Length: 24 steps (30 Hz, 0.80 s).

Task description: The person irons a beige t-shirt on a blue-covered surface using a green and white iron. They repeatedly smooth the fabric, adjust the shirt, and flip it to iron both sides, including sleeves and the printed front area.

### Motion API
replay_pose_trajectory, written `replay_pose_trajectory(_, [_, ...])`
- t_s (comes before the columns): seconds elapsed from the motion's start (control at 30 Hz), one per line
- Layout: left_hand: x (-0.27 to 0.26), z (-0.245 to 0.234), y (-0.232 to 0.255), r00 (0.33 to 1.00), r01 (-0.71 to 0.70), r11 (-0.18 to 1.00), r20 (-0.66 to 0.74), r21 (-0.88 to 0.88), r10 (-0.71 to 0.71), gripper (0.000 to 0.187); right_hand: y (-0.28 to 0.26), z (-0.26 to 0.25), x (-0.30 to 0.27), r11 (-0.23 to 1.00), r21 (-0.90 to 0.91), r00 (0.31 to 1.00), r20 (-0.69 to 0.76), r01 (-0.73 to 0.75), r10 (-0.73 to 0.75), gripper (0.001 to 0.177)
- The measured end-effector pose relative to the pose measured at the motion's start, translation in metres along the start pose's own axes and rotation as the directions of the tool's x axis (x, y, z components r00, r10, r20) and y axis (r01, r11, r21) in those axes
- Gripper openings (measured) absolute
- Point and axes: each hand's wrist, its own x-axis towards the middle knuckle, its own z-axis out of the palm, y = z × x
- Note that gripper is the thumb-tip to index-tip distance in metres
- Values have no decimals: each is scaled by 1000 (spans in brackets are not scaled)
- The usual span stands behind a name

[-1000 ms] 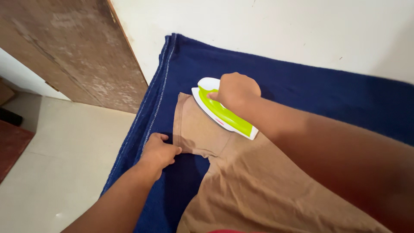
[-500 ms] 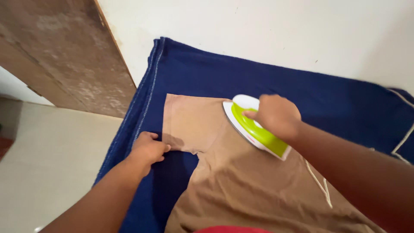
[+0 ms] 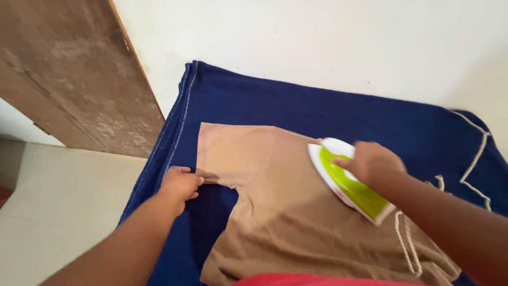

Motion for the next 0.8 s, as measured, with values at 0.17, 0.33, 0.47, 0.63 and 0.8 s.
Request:
replay_pose_trajectory(0.17, [-34, 17, -5, 902, -207, 862, -250, 463, 351, 42, 38, -2, -24, 989, 54, 982, 130, -141, 133, 71])
replay_pose_trajectory(0.33, [-102, 41, -8, 984, -134, 779, 178, 613, 29, 44, 21, 5, -37, 919, -65, 920, 64, 390, -386, 69])
replay_pose_trajectory(0.47, [-124, 36, -18, 973, -35, 829, 208, 557, -99, 25, -40, 18, -60, 819, -60, 821, 32, 571, -570, 67])
replay_pose_trajectory(0.63, [-106, 16, -43, 914, -36, 962, 397, 272, -78, 20, -84, 21, -83, 829, -67, 832, 77, 555, -550, 67])
replay_pose_trajectory(0.8, [-93, 8, -54, 887, 28, 982, 449, 185, -110, 15, -26, 19, -75, 898, 19, 897, 36, 440, -441, 66])
